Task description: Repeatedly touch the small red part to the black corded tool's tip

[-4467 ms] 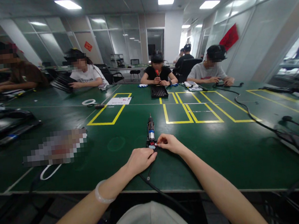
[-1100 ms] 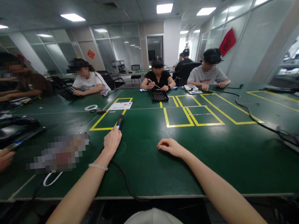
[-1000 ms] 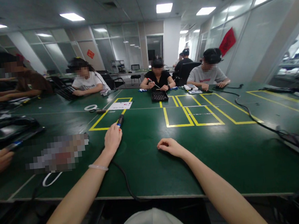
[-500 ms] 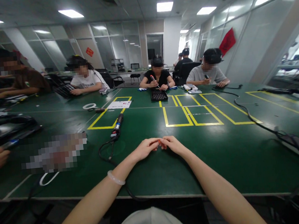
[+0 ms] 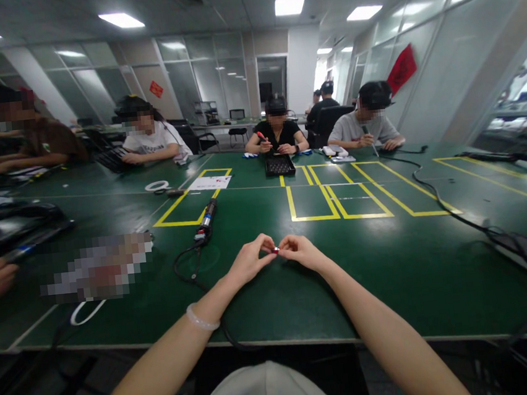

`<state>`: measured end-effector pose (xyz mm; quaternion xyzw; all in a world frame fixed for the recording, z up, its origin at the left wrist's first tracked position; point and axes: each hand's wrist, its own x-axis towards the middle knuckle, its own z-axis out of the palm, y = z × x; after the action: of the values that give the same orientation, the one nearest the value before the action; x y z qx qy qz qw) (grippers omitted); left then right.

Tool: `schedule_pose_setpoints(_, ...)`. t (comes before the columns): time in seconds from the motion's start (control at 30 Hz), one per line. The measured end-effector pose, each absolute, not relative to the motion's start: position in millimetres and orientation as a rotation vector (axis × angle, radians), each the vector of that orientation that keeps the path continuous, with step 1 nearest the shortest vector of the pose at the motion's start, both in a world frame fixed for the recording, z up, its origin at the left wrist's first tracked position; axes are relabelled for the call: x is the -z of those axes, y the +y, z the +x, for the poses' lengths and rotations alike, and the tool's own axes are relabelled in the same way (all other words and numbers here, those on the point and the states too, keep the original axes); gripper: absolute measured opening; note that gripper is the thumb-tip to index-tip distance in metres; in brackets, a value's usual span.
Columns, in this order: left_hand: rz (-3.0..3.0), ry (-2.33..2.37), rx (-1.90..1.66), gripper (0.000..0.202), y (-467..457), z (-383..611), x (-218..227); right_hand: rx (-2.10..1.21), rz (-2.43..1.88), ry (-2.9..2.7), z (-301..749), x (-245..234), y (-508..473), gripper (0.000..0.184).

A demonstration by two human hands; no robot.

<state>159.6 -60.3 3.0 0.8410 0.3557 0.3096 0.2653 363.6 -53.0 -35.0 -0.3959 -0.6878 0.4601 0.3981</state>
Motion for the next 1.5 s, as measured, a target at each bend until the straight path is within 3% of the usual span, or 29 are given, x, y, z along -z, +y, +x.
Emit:
schedule_pose_setpoints(0.13,2.538,1.251,-0.915,0.033,-43.8,134.2,-10.5,-1.026,-1.030,-1.813,364.8,32.1,-55.4,0.020)
schedule_pose_setpoints(0.27,2.466,2.024,-0.947,0.039,-20.2,77.5,-23.4,-0.949,-1.045,-1.861,364.9,29.9,-56.3,0.018)
schedule_pose_setpoints(0.4,2.108,2.496,-0.515,0.052,-11.3,26.6,-25.4,-0.886,-1.069,-1.879,363.9,30.6,-56.4,0.017)
schedule_pose_setpoints(0.5,1.958,2.425,-0.167,0.065,-11.7,13.8,-19.1,-0.852,-1.085,-1.901,363.2,33.0,-55.7,0.016)
schedule_pose_setpoints(0.6,2.045,2.349,-0.052,0.066,-12.7,22.6,-12.6,-0.831,-1.092,-1.920,362.5,34.9,-54.8,0.016)
schedule_pose_setpoints(1.03,2.699,1.803,-0.226,0.046,-66.6,127.3,0.1,-0.851,-1.107,-1.884,358.1,31.8,-54.7,0.015)
schedule_pose_setpoints(1.5,2.914,1.244,-0.355,0.042,-99.5,141.9,4.9,-1.018,-1.130,-1.846,356.5,42.0,-51.9,0.015)
